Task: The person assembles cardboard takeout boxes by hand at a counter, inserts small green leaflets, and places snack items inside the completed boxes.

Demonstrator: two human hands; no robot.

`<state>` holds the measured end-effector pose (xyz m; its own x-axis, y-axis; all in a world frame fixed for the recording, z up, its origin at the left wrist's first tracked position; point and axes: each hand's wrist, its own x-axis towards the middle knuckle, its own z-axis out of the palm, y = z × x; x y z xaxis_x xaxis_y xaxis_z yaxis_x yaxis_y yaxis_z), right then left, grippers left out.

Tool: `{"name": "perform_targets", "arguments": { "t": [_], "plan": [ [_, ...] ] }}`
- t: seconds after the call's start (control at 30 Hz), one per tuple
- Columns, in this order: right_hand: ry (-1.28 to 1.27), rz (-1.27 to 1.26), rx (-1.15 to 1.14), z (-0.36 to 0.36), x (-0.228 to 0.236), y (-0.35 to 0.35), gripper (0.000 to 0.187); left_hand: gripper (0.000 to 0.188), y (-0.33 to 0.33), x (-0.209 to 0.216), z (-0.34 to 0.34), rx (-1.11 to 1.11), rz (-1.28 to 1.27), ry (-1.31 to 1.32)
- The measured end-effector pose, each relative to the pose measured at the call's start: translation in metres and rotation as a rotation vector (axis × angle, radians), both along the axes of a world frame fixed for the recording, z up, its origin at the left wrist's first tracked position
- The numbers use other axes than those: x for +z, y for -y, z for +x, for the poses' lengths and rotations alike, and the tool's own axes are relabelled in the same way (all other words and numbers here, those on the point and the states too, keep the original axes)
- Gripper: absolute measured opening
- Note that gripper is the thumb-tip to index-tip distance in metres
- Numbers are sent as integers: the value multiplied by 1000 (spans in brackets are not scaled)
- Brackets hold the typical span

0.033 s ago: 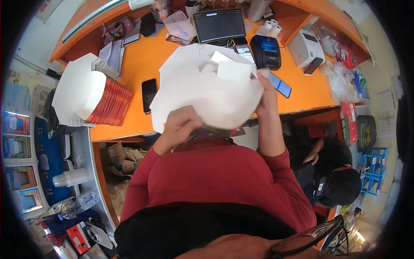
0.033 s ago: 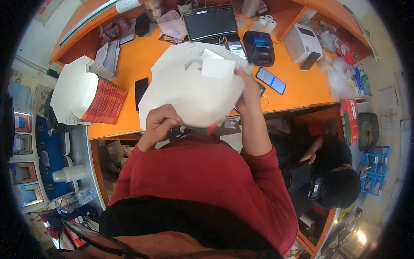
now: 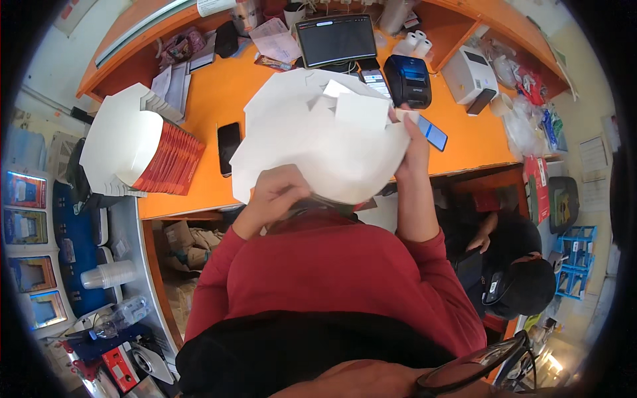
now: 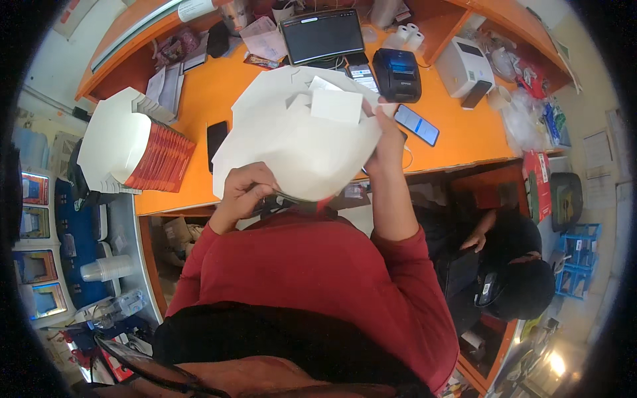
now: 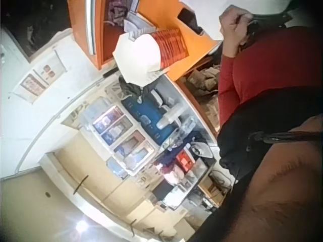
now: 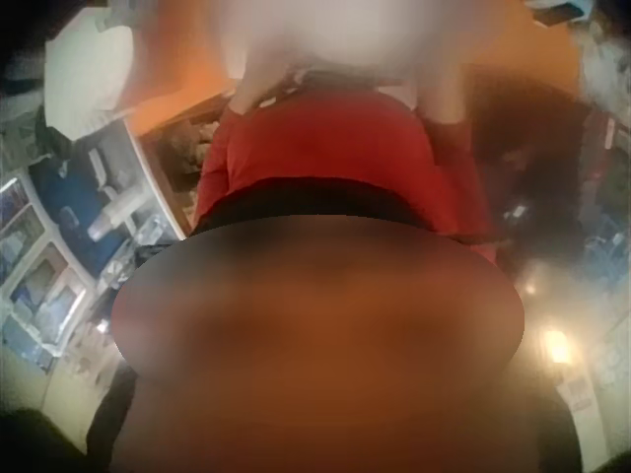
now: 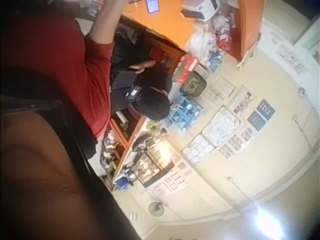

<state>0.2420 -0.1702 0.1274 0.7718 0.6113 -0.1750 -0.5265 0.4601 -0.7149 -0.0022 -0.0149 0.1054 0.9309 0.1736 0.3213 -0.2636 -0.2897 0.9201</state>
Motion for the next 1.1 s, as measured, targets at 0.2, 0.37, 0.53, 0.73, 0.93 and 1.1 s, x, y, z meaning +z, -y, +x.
{"name": "perform_targets", "arguments": {
  "t": [0.2,0.37,0.53,0.73,0.93,1.1],
  "plan": [
    [1140,28,44,-55,10,8,64,43,-10,35,26,258,-367,-23],
    [1630,206,248,-72,13,-2,59,37,-2,51,43,314,-710,-131],
    [1680,-199,-37,-75,21,-1,35,27,10,30,52,307,-725,-12],
    [1540,-492,-138,-86,14,-19,44,26,29,28,61,311,-678,-73],
    [1109,-247,-93,-75,6,-17,45,26,27,25,54,360,-427,1],
    [1138,-207,-179,-34,-6,-20,46,23,2,28,30,281,149,-104]
  ]
}}
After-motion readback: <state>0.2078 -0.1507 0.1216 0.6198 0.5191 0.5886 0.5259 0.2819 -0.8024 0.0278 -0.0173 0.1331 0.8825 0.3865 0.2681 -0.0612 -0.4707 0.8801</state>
